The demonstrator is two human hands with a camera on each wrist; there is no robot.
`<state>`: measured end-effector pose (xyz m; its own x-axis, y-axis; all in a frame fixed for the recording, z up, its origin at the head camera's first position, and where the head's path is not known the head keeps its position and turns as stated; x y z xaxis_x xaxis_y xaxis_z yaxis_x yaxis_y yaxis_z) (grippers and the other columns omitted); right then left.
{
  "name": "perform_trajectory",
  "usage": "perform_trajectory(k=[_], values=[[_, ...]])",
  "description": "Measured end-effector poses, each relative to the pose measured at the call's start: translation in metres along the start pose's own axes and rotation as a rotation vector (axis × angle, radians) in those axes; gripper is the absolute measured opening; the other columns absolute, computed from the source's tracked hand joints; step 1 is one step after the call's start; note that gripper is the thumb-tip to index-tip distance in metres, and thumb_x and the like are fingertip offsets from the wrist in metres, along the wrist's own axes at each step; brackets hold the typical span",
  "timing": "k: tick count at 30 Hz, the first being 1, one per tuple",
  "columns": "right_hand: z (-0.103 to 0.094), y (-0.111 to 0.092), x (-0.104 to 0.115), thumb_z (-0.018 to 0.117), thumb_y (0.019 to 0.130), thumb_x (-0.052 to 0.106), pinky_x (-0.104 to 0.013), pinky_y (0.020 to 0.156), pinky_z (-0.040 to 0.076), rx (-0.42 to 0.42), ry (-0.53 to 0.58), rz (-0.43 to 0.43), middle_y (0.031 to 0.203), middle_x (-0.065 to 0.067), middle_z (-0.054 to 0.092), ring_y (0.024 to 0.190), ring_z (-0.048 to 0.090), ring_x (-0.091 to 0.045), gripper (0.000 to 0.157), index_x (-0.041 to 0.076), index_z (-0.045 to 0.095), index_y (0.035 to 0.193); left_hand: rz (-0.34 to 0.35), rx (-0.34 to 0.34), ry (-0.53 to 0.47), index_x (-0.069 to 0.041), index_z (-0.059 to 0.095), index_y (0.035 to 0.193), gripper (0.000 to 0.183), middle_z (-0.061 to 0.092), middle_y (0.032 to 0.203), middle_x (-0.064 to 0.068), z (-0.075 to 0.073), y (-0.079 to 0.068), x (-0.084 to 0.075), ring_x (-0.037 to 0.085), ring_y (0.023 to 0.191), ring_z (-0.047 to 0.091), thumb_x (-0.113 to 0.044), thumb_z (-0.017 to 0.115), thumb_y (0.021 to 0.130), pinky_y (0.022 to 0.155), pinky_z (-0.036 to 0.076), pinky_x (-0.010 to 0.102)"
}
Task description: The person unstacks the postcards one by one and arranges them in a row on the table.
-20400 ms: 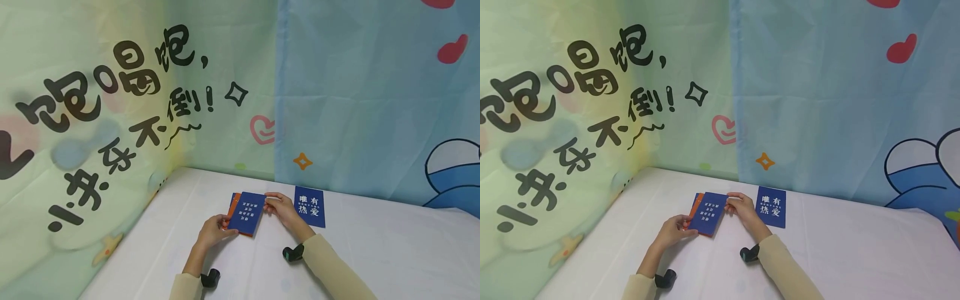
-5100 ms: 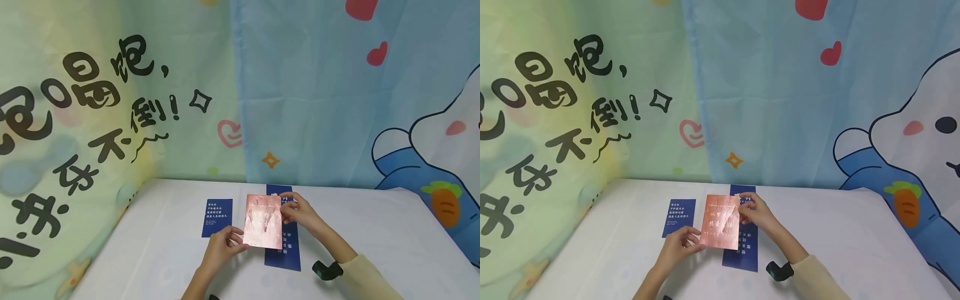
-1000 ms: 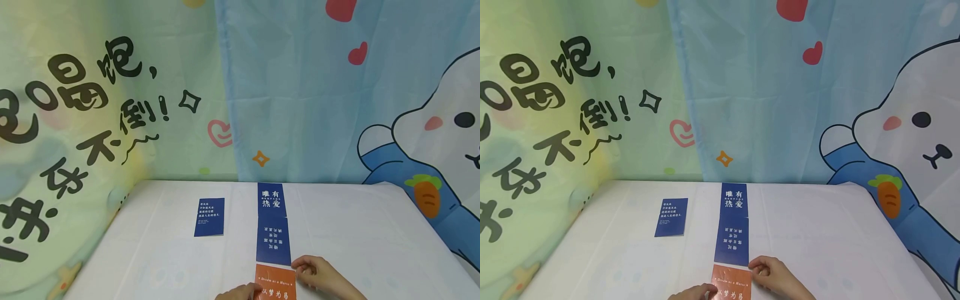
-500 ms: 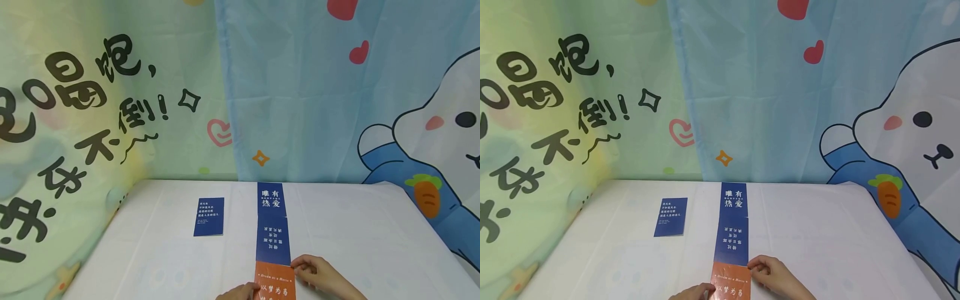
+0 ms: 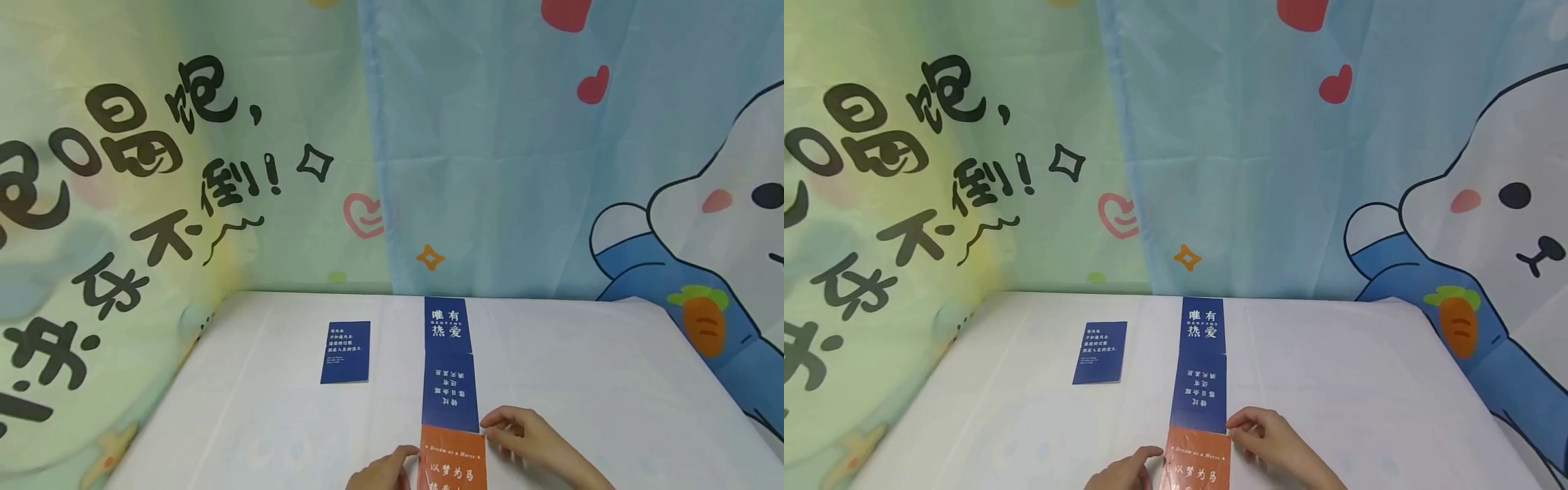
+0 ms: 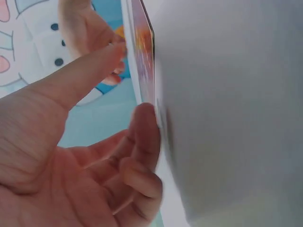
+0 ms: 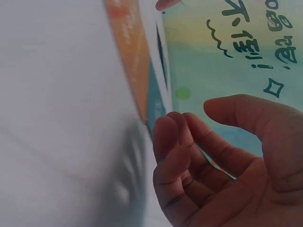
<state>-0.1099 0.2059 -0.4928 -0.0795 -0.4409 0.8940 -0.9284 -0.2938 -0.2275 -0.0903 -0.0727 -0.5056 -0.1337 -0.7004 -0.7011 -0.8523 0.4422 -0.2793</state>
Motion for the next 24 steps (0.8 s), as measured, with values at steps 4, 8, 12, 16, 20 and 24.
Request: perform_trajectory(k=[4, 8, 12, 16, 20, 24], values=[[-0.005, 0.006, 0.012, 0.062, 0.095, 0.019, -0.027, 0.053, 0.046, -0.012, 0.006, -0.037, 0.085, -0.009, 0.065, 0.064, 0.057, -0.021, 0.028, -0.006, 0.064, 0.108, 0.009, -0.064, -0.066, -0.006, 0.057, 0.123, 0.059, 0.051, 0.071, -0.010, -0.014, -0.003, 0.002, 0.005, 0.058, 0.046, -0.031, 0.082, 0.076, 0.057, 0.039, 0.025], [-0.008, 0.014, 0.024, 0.061, 0.096, 0.017, -0.027, 0.054, 0.047, -0.002, 0.016, -0.083, 0.090, -0.013, 0.067, 0.065, 0.059, -0.021, 0.028, -0.007, 0.062, 0.110, 0.055, -0.202, -0.071, -0.008, 0.058, 0.124, 0.056, 0.053, 0.075, -0.011, -0.031, -0.005, 0.009, 0.003, 0.061, 0.048, -0.026, 0.083, 0.077, 0.056, 0.039, 0.023], [-0.008, 0.026, 0.033, 0.059, 0.097, 0.016, -0.026, 0.055, 0.048, 0.022, 0.024, -0.127, 0.092, -0.016, 0.068, 0.067, 0.061, -0.023, 0.029, -0.009, 0.061, 0.111, 0.136, -0.380, -0.044, -0.008, 0.059, 0.122, 0.053, 0.056, 0.077, -0.013, -0.054, -0.005, 0.023, -0.003, 0.061, 0.049, -0.023, 0.082, 0.076, 0.055, 0.039, 0.021], [-0.004, 0.039, 0.040, 0.059, 0.098, 0.017, -0.027, 0.057, 0.050, 0.039, 0.039, -0.153, 0.093, -0.017, 0.067, 0.068, 0.062, -0.023, 0.029, -0.008, 0.062, 0.112, 0.110, -0.513, -0.048, -0.007, 0.060, 0.121, 0.051, 0.060, 0.079, -0.010, -0.079, -0.003, 0.038, -0.002, 0.063, 0.051, -0.022, 0.082, 0.077, 0.054, 0.040, 0.021], [0.004, 0.050, 0.048, 0.059, 0.098, 0.018, -0.028, 0.059, 0.052, 0.060, 0.061, -0.171, 0.093, -0.017, 0.067, 0.070, 0.062, -0.021, 0.030, -0.008, 0.061, 0.113, 0.041, -0.604, -0.041, -0.007, 0.060, 0.121, 0.051, 0.061, 0.081, -0.007, -0.101, -0.003, 0.048, 0.002, 0.064, 0.052, -0.020, 0.082, 0.077, 0.055, 0.040, 0.022], [0.010, 0.063, 0.059, 0.059, 0.098, 0.018, -0.029, 0.060, 0.052, 0.055, 0.056, -0.191, 0.094, -0.019, 0.066, 0.071, 0.063, -0.022, 0.032, -0.009, 0.060, 0.115, 0.017, -0.655, -0.061, -0.006, 0.060, 0.121, 0.051, 0.062, 0.082, -0.004, -0.116, -0.002, 0.053, 0.006, 0.067, 0.054, -0.019, 0.082, 0.077, 0.058, 0.041, 0.023]])
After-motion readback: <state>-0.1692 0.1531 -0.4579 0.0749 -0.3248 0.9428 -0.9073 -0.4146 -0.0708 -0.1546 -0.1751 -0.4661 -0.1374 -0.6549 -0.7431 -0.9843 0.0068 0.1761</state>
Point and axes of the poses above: each hand's wrist, its own y-axis towards the middle knuckle, its own z-axis out of the palm, x = y × z, the point moved 1 cm from there along y, towards the middle knuckle
